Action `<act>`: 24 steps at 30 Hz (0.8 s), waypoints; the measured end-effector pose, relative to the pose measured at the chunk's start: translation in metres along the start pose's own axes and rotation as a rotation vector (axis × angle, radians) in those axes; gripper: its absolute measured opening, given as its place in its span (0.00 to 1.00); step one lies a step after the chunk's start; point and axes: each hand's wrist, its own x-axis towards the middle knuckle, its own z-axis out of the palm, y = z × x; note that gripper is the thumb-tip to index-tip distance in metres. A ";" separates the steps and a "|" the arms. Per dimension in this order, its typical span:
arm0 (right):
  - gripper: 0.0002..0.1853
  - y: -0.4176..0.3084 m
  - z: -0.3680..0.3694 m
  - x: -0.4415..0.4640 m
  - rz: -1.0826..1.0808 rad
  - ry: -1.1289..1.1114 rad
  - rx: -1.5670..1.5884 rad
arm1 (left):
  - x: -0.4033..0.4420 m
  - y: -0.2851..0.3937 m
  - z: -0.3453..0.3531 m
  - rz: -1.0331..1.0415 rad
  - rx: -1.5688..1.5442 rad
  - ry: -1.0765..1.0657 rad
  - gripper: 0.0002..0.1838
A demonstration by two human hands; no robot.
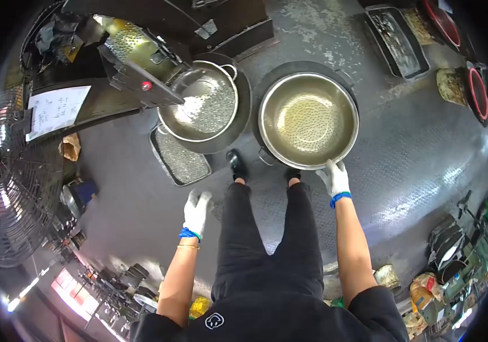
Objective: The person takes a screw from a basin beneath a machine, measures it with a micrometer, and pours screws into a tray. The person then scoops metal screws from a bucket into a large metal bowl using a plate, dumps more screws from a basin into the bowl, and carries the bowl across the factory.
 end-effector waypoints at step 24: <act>0.25 0.146 0.349 -0.019 0.382 -0.168 -0.021 | 0.372 0.087 -0.110 0.203 0.573 -0.137 0.41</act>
